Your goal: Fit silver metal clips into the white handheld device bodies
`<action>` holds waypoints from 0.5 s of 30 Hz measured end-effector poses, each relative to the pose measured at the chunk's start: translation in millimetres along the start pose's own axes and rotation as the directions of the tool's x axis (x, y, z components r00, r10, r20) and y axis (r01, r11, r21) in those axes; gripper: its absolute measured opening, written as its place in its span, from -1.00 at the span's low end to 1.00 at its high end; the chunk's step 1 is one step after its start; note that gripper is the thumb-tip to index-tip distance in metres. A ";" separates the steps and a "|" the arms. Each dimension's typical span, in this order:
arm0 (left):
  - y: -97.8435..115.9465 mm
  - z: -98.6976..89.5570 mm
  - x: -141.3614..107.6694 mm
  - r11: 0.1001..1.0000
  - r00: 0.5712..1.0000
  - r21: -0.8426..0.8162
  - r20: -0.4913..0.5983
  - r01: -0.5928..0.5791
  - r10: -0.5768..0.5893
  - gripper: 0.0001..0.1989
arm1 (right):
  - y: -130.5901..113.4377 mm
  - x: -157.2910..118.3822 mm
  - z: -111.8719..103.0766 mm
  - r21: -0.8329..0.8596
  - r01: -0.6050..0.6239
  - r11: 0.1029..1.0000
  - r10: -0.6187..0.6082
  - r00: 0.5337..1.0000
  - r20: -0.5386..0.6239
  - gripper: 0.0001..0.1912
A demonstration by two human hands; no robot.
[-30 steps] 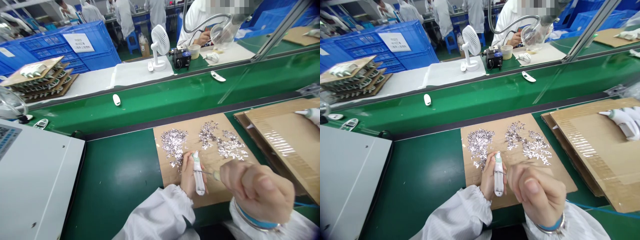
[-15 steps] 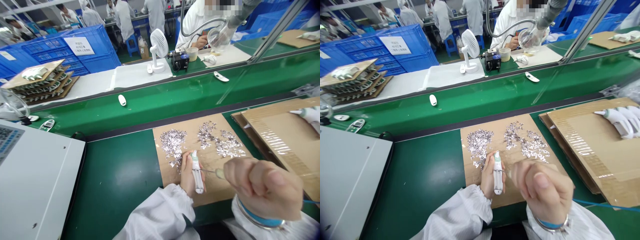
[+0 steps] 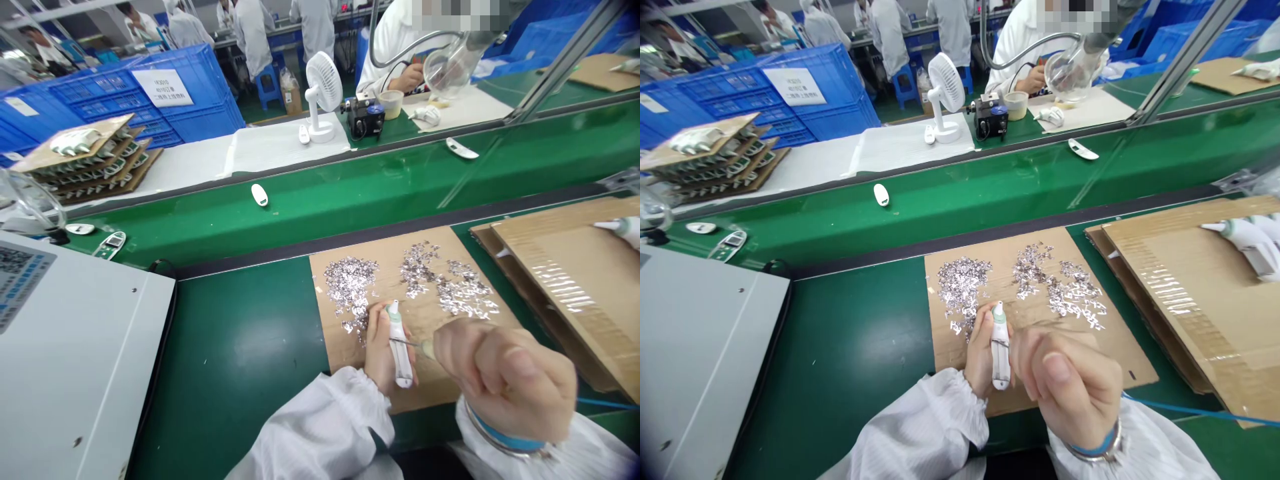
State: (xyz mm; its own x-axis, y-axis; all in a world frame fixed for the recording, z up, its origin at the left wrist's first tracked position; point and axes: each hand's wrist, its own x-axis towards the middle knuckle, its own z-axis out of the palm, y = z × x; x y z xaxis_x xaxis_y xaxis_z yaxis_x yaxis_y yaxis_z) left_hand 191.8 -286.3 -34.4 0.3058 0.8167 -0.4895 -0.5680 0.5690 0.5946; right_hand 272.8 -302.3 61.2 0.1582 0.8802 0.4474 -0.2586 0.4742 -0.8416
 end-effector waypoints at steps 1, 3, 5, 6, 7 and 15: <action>-0.5 0.1 0.4 1.000 1.000 0.008 -0.012 -0.013 0.013 -0.54 | 0.2 -1.0 -0.1 -0.022 0.018 1.000 -0.018 1.000 0.022 -0.61; -2.4 0.0 1.1 0.999 0.998 0.016 -0.032 -0.045 0.046 -0.57 | 1.3 -3.2 0.8 -0.061 0.074 0.995 -0.070 0.995 0.069 -0.63; -4.6 -0.2 1.3 0.998 0.997 0.018 -0.043 -0.066 0.067 -0.59 | 3.2 -5.2 3.5 -0.089 0.142 0.986 -0.133 0.987 0.094 -0.66; -5.5 -0.4 1.2 0.997 0.996 0.021 -0.050 -0.071 0.072 -0.60 | 4.2 -5.8 5.4 -0.098 0.171 0.980 -0.162 0.982 0.097 -0.68; -6.3 -0.5 1.0 0.997 0.996 0.029 -0.057 -0.071 0.073 -0.59 | 5.3 -6.1 7.4 -0.103 0.191 0.976 -0.181 0.978 0.098 -0.68; -13.0 2.4 6.0 0.995 0.993 0.077 -0.094 -0.066 0.073 -0.55 | 5.3 -13.5 0.2 -0.110 0.163 0.981 -0.154 0.985 0.080 -0.67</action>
State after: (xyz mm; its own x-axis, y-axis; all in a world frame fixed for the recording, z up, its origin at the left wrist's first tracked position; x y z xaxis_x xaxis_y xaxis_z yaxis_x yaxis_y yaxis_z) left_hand 203.0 -288.6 -43.6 0.1902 0.8436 -0.5022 -0.5265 0.5194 0.6731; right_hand 269.1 -311.7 50.8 0.1190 0.7950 0.5948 -0.1229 0.6063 -0.7857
